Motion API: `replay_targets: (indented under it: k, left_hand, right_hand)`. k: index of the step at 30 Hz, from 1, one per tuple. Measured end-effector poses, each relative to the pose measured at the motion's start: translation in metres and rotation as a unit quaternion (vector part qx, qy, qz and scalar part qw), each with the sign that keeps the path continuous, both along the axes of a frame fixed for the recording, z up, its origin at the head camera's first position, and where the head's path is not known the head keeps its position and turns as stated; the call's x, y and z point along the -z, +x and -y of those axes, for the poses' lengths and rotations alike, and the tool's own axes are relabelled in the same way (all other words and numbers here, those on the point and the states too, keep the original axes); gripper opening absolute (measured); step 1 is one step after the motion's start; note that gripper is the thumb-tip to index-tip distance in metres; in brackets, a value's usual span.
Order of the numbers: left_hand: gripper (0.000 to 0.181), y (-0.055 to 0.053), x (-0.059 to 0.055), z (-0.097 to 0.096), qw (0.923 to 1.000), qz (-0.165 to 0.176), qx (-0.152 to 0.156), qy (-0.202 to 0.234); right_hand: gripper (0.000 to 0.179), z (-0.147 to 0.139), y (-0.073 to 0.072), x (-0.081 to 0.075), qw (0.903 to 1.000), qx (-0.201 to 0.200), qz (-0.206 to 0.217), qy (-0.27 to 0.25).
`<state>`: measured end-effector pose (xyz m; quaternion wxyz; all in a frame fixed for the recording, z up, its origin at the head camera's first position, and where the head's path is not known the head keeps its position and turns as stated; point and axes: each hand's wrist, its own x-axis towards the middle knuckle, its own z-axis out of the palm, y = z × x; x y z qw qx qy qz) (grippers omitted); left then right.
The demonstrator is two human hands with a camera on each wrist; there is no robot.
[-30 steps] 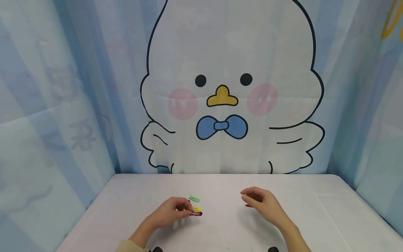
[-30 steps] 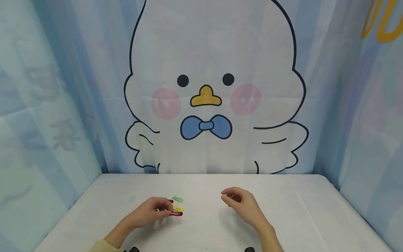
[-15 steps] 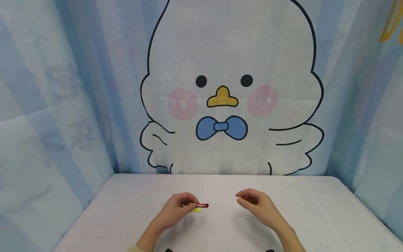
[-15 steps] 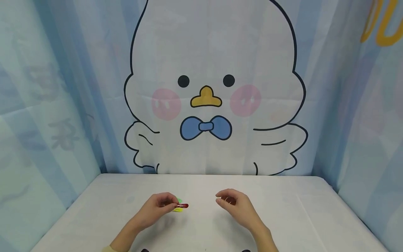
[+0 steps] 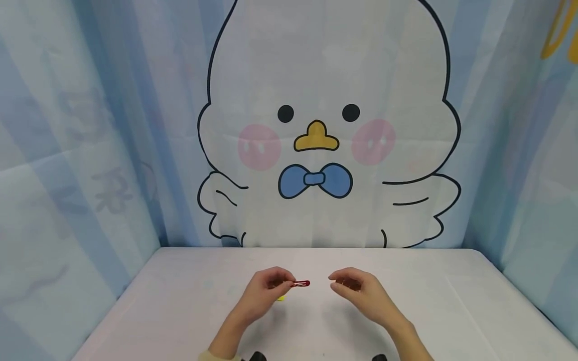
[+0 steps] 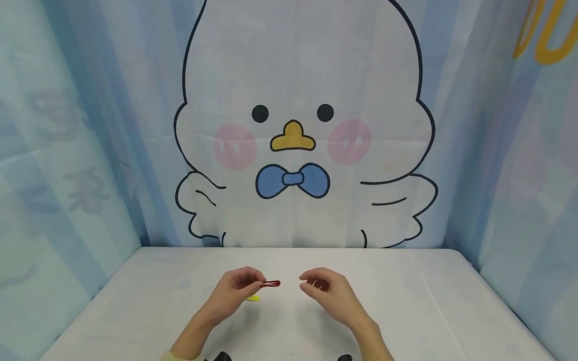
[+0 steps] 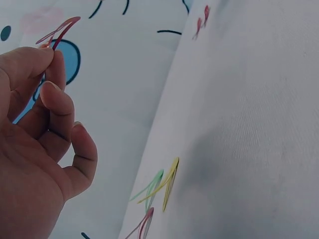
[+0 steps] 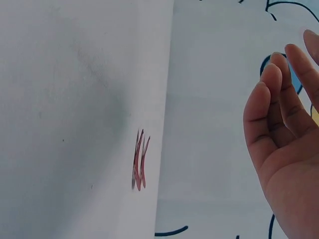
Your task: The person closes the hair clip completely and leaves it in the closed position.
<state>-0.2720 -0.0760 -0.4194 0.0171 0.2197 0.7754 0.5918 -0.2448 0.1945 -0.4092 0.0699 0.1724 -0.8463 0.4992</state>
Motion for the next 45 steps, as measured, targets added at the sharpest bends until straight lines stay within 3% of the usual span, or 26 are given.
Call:
replay_targets:
  k: [18,24,30,33,40,45]
  left_hand:
    - [0.009,0.007,-0.002,-0.016,0.9982,0.003,0.040,0.044]
    - [0.010,0.009,-0.001,-0.020,0.9979,0.000,0.047,0.046]
    - [0.010,0.010,0.002,-0.025,0.9971,0.001,0.043,0.062]
    - [0.010,0.011,0.004,-0.027,0.9968,0.006,0.036,0.071]
    - [0.019,0.011,0.004,-0.026,0.9976,0.024,0.011,0.064]
    - [0.025,0.010,0.004,-0.025,0.9974,0.026,0.013,0.066]
  right_hand:
    - [0.017,0.025,0.005,0.002,0.9971,-0.053,-0.038,-0.040]
    - [0.011,0.028,0.006,0.004,0.9968,-0.049,-0.043,-0.047]
    - [0.003,0.027,0.007,0.003,0.9958,-0.044,-0.057,-0.057]
    - [0.008,0.027,0.006,0.003,0.9959,-0.041,-0.060,-0.054]
    - [0.006,0.027,0.005,0.002,0.9953,-0.025,-0.083,-0.043]
    - [0.007,0.026,0.004,0.001,0.9935,-0.024,-0.096,-0.057]
